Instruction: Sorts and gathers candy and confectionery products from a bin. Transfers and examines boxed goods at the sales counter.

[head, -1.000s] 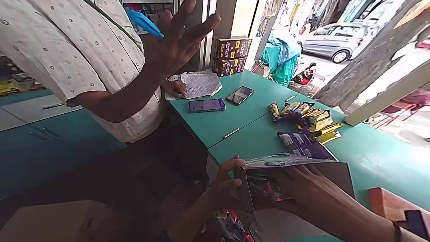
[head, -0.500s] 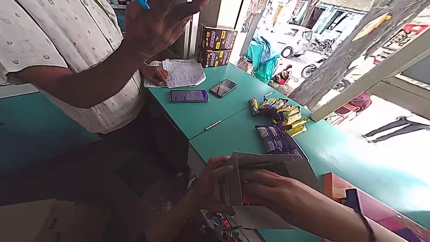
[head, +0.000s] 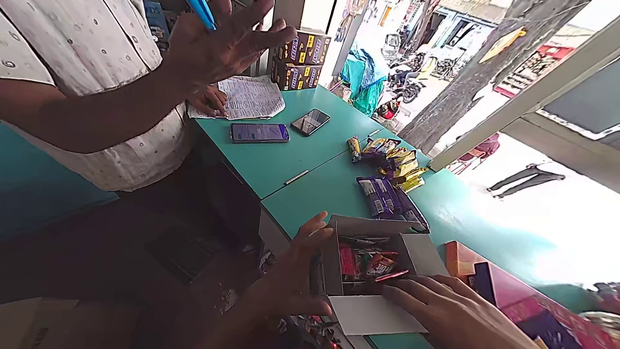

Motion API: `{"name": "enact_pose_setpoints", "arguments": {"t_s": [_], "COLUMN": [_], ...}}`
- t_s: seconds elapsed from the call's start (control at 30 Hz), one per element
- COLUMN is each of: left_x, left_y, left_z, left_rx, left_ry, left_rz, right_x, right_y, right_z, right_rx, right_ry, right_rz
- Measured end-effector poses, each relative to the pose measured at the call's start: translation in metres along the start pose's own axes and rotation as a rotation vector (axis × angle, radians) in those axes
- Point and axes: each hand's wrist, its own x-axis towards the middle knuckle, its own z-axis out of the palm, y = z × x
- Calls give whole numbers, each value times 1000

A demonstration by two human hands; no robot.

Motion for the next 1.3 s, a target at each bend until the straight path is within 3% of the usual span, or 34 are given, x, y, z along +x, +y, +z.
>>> {"name": "enact_pose_setpoints", "arguments": {"t_s": [0.13, 0.3, 0.47, 0.57, 0.67, 0.83, 0.93, 1.03, 1.07, 1.1, 1.2, 1.3], "left_x": [19, 26, 23, 18, 10, 11, 8, 7, 7, 7, 6, 3], "left_y": [6, 8, 15, 10, 5, 15, 16, 14, 16, 18, 20, 18], "left_z": [1, 0, 6, 13, 21, 17, 18, 17, 15, 15, 19, 25], "left_rx": [-4, 255, 82, -129, -189, 109, 237, 276, 273, 279, 333, 359], "left_ry": [-51, -142, 11, 69, 112, 102, 52, 10, -35, -76, -98, -49], "left_rz": [-122, -170, -138, -120, -39, -72, -67, -49, -55, -56, -36, -18], "right_x": [-3, -4, 29, 44, 46, 18, 0, 0, 2, 3, 13, 19], "right_y": [-3, -13, 10, 12, 12, 31, 45, 42, 38, 34, 10, -12], "right_z": [18, 27, 50, 52, 53, 35, 23, 14, 14, 16, 41, 59], "right_rx": [-124, -94, -49, -108, -160, 225, 558, 1106, 1128, 1034, 408, 122], "right_ry": [228, 640, 618, 566, 693, 799, 607, 402, 412, 444, 502, 376], "right_rz": [-13, 9, 188, 196, 194, 402, 557, 496, 464, 442, 324, 321]}}
